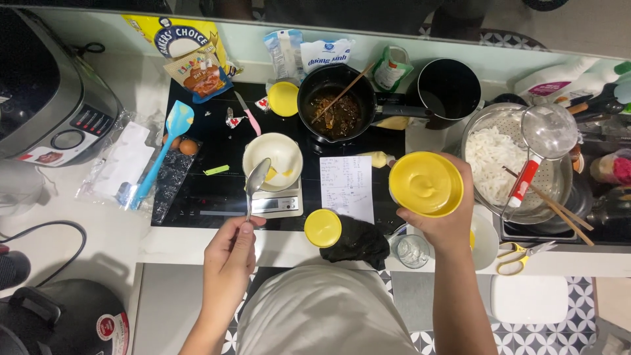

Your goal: Weighing butter and mixing ingredients in a bowl on a digital scale for baking.

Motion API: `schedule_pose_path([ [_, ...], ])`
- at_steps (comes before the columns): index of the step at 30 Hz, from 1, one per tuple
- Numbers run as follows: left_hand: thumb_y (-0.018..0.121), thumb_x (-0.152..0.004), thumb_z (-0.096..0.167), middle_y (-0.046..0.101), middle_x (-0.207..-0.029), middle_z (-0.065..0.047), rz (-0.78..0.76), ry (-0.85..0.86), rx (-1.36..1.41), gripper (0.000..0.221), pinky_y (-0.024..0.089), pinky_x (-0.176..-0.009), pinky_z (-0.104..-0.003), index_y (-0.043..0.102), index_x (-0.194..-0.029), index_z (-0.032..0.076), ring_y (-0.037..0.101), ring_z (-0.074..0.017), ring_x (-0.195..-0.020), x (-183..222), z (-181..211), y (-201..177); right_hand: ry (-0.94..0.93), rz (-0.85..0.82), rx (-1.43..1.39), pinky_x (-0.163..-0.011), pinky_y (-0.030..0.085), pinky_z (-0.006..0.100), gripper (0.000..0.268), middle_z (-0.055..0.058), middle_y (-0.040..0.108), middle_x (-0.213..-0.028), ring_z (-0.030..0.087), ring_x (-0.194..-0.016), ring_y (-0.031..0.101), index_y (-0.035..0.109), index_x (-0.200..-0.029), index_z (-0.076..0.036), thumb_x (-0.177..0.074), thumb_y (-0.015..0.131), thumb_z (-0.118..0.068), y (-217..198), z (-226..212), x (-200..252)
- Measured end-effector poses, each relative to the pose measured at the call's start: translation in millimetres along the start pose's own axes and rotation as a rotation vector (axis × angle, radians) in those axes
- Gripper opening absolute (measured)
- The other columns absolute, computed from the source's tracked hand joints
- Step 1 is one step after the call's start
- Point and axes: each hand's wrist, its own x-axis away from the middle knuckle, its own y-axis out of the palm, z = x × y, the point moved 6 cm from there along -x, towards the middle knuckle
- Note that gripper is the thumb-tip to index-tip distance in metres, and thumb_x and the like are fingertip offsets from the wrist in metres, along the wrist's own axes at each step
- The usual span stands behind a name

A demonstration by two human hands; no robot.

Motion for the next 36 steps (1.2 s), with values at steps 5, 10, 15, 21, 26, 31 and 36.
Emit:
schedule_pose_path([
  [5,0.052,-0.105,0.021,0.041,-0.064,0.006,0.0,0.027,-0.037,0.029,0.024,-0.043,-0.022,0.07,-0.113,0.001,0.03,-0.0025,-0.05,-2.6,5.2,2.9,-0.059,0.025,0.116,-0.103,0.058,0.033,0.088,0.012,0.064,-0.129,0.021,-0.117,0.068,0.045,-0.138,-0.002,-0.073,0.093,-0.035,-7.6,11.7,6.5],
  [10,0.053,-0.103,0.019,0.046,-0.066,0.005,0.014,0.039,-0.018,0.027,0.025,-0.042,-0.022,0.07,-0.117,0.003,0.032,-0.0018,-0.05,-2.8,8.7,3.8,0.102,-0.019,-0.213,-0.09,0.063,0.044,0.098,0.013,0.055,-0.133,0.025,-0.119,0.069,0.031,-0.142,-0.005,-0.072,0.097,-0.022,15.1,-2.9,-7.2],
  [15,0.056,-0.1,0.012,0.059,-0.067,-0.001,0.039,0.158,-0.042,0.026,0.029,-0.043,-0.02,0.057,-0.125,0.004,0.039,-0.0015,-0.05,-0.6,20.9,-1.8,0.007,-0.079,0.082,-0.1,0.063,0.038,0.099,0.013,0.056,-0.137,0.024,-0.121,0.068,0.031,-0.146,-0.005,-0.071,0.094,-0.015,23.5,0.3,-6.6],
  [21,0.057,-0.101,0.005,0.065,-0.075,-0.003,0.073,0.322,-0.176,0.026,0.034,-0.048,-0.019,0.061,-0.126,0.001,0.045,-0.0021,-0.056,8.8,34.7,-5.9,-0.015,-0.104,0.151,-0.11,0.053,0.035,0.096,0.011,0.052,-0.141,0.02,-0.131,0.059,0.033,-0.147,-0.007,-0.072,0.093,-0.012,41.9,2.0,-7.9],
  [26,0.067,-0.088,-0.003,0.076,-0.082,-0.008,-0.141,0.645,-0.634,0.039,0.057,-0.057,-0.026,0.072,-0.126,0.003,0.073,-0.0137,-0.065,40.5,54.8,35.6,-0.159,-0.147,0.55,-0.109,0.047,0.042,0.09,0.016,0.053,-0.138,0.032,-0.129,0.055,0.047,-0.14,-0.005,-0.065,0.095,-0.012,68.3,-23.6,-13.1],
  [31,0.069,-0.084,-0.006,0.071,-0.09,-0.015,-0.183,0.922,-0.775,0.049,0.059,-0.066,-0.036,0.064,-0.133,-0.002,0.071,-0.0277,-0.074,57.5,68.0,55.4,-0.234,-0.213,0.585,-0.109,0.045,0.045,0.092,0.017,0.052,-0.138,0.038,-0.13,0.052,0.048,-0.14,-0.004,-0.061,0.095,-0.012,85.6,-18.1,-9.0],
  [36,0.07,-0.081,-0.006,0.07,-0.091,-0.016,-0.214,0.942,-0.822,0.054,0.059,-0.067,-0.037,0.062,-0.134,-0.005,0.071,-0.0298,-0.076,60.0,64.0,59.3,-0.229,-0.259,0.519,-0.11,0.047,0.043,0.093,0.018,0.047,-0.142,0.037,-0.132,0.051,0.045,-0.144,-0.005,-0.065,0.095,-0.009,91.9,-17.0,-2.0],
])
